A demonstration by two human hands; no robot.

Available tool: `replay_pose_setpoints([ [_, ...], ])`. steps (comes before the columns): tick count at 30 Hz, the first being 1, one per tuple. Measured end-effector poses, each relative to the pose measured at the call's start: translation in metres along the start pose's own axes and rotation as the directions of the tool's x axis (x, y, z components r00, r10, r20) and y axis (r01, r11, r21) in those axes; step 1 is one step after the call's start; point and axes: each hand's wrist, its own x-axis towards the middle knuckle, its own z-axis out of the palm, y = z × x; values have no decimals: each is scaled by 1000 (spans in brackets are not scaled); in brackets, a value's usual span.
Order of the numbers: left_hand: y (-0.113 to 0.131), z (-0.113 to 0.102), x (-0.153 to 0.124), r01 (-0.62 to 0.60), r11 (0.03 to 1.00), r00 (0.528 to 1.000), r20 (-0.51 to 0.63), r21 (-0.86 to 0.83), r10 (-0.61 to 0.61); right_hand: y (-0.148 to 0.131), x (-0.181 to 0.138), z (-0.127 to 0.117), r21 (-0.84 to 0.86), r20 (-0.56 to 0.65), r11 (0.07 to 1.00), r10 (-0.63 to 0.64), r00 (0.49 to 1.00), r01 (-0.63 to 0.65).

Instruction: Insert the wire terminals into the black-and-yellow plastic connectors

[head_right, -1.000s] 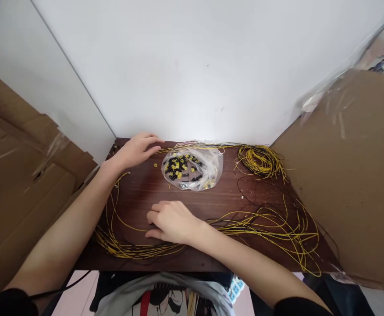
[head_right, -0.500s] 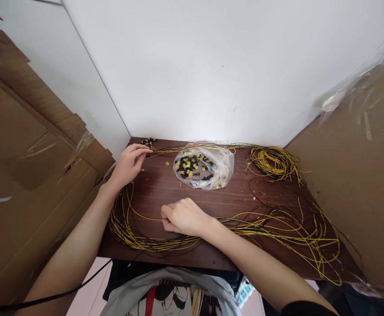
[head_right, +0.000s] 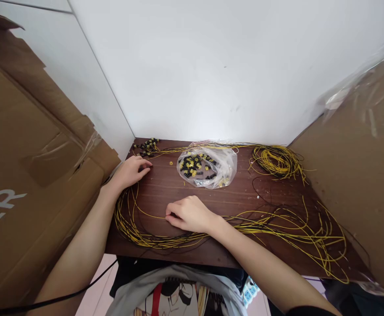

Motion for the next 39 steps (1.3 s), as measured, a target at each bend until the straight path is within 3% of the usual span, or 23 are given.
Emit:
replay_pose_setpoints([
  [5, -1, -2, 2, 5, 991, 1000, -3, -133, -5, 2, -2, -1, 93, -24, 996, 21, 999, -19],
  [9, 12, -8, 2, 44, 919, 996, -52, -391, -70, 5, -2, -3, 300, -73, 951, 97, 993, -71],
  [14, 37, -14, 1, 22, 713, 999, -19, -700, -49, 10, 0, -1, 647, -123, 741, 334, 934, -180],
  [18, 59, -9, -1, 2, 534, 999, 19, -845, 26, 18, 5, 2, 834, -196, 540, 478, 856, -111],
  [22, 79, 2, -2, 49, 369, 987, 100, -928, 122, 24, 7, 3, 846, -303, 531, 531, 791, -32],
  [26, 90, 13, -2, 94, 252, 973, 142, -963, 180, 26, 6, 2, 832, -324, 554, 539, 777, -38],
  [32, 91, 20, -1, 155, 236, 963, 200, -959, 182, 27, 5, -1, 786, -346, 612, 551, 760, -86],
  [35, 88, 20, -1, 181, 289, 945, 247, -940, 214, 29, 4, -6, 809, -349, 583, 584, 733, -79],
  [39, 84, 19, 0, 203, 359, 923, 300, -911, 242, 33, 4, -12, 862, -381, 507, 648, 659, 0],
])
